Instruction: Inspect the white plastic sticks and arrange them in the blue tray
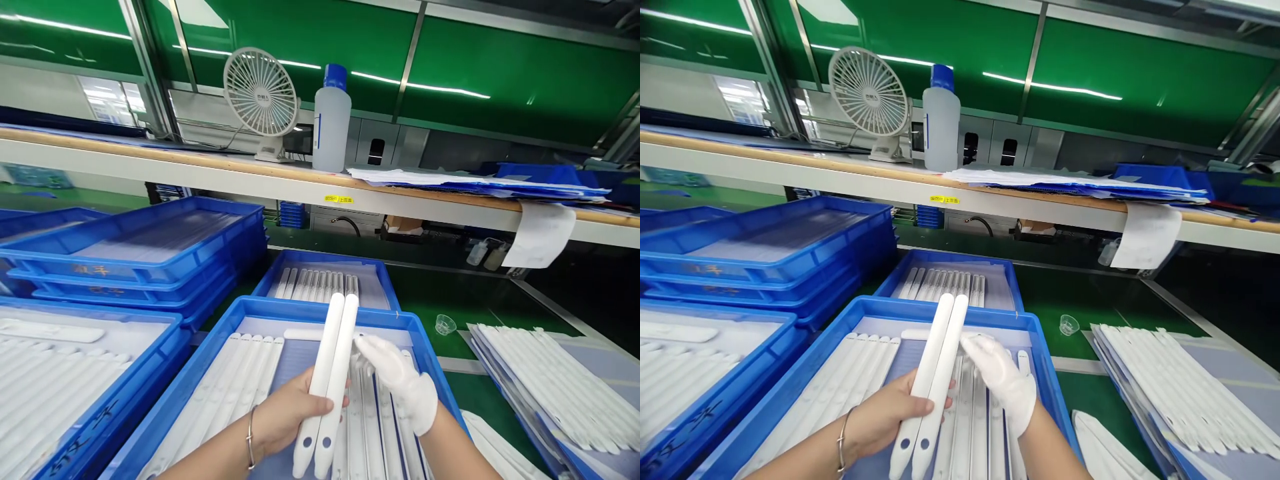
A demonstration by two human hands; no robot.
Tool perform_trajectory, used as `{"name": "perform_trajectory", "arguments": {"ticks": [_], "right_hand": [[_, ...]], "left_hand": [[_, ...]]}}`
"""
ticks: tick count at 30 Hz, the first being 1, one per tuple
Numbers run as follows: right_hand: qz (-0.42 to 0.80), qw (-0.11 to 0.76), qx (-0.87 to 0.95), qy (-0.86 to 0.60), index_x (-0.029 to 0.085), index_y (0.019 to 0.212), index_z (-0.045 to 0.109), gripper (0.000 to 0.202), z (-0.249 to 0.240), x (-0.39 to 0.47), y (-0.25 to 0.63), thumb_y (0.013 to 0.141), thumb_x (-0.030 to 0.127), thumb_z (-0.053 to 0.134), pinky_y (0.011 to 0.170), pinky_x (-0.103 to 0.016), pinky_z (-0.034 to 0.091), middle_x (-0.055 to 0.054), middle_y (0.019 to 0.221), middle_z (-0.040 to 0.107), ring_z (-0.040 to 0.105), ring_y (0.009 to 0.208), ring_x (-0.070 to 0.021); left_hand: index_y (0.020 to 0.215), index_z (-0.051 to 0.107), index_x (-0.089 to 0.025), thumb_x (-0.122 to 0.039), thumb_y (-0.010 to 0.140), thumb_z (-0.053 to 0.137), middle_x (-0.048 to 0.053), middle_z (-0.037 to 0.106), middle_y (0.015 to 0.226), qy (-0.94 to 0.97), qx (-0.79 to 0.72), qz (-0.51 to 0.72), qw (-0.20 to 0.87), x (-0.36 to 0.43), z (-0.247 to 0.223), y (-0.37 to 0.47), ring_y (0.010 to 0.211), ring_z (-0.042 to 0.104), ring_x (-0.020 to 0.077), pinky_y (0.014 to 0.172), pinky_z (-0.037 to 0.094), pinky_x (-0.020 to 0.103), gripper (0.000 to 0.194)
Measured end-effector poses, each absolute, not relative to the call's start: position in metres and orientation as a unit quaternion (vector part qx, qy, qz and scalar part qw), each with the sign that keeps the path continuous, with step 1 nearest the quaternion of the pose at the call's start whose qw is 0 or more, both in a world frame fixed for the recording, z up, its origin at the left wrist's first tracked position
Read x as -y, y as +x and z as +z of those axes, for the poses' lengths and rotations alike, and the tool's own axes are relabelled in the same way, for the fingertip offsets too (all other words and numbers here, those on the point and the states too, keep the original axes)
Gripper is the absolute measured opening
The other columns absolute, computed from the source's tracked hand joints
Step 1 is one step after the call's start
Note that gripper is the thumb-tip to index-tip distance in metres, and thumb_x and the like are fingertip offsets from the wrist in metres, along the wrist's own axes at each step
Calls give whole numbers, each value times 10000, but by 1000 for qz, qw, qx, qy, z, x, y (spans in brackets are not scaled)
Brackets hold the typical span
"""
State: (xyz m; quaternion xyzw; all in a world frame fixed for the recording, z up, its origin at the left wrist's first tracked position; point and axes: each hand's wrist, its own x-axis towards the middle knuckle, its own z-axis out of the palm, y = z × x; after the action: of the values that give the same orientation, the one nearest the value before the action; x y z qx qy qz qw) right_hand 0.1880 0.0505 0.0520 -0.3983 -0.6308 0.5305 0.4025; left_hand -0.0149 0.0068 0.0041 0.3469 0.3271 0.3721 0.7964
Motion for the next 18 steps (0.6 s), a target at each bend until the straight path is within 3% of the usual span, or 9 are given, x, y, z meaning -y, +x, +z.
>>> {"name": "perform_trajectory", "arguments": {"ticks": [3, 6, 9, 12, 15, 18], "right_hand": [[625, 319, 629, -333, 216, 810, 699, 272, 51, -48, 174, 857, 453, 576, 606, -331, 497, -5, 680, 623, 590, 606, -190], [645, 351, 594, -327, 224, 911, 685, 215, 45, -48, 168, 838, 414, 617, 673, -340, 501, 2, 704, 618, 597, 661, -197], [651, 385, 558, -342, 215, 898, 663, 216, 34, -48, 168, 845, 420, 620, 714, -325, 486, 2, 747, 613, 587, 693, -182], [653, 397, 531, -367, 193, 868, 620, 275, 26, -49, 169, 852, 468, 608, 656, -283, 467, 0, 743, 596, 558, 655, -152], [652, 416, 503, -385, 198, 854, 563, 322, 26, -49, 169, 859, 519, 581, 533, -241, 416, 30, 659, 535, 481, 539, -118], [656, 420, 486, -395, 206, 821, 529, 324, 31, -49, 170, 844, 520, 605, 467, -219, 345, 62, 579, 448, 397, 481, -100]], "left_hand": [[1078, 618, -163, -127, 704, 743, 91, 660, 962, 342, -322, 389, 793, -6, -1, -13, 899, 620, 228, 847, 477, 378, 395], [1117, 597, -187, -283, 784, 719, 72, 654, 930, 332, -337, 398, 786, -4, -2, -11, 774, 614, 189, 789, 483, 358, 368], [1179, 582, -198, -429, 864, 608, 89, 643, 1003, 330, -348, 409, 776, -2, 4, -10, 864, 606, 207, 824, 470, 352, 391], [1165, 609, -199, -479, 862, 589, 88, 623, 1058, 339, -373, 422, 754, -2, 11, -9, 987, 564, 224, 901, 439, 343, 414], [1106, 632, -191, -494, 811, 649, 37, 604, 894, 329, -432, 442, 714, -6, 16, -10, 832, 558, 184, 886, 442, 341, 424], [1084, 590, -199, -457, 777, 703, -18, 556, 748, 328, -441, 471, 690, -9, 18, -10, 674, 519, 140, 761, 468, 314, 416]]}}
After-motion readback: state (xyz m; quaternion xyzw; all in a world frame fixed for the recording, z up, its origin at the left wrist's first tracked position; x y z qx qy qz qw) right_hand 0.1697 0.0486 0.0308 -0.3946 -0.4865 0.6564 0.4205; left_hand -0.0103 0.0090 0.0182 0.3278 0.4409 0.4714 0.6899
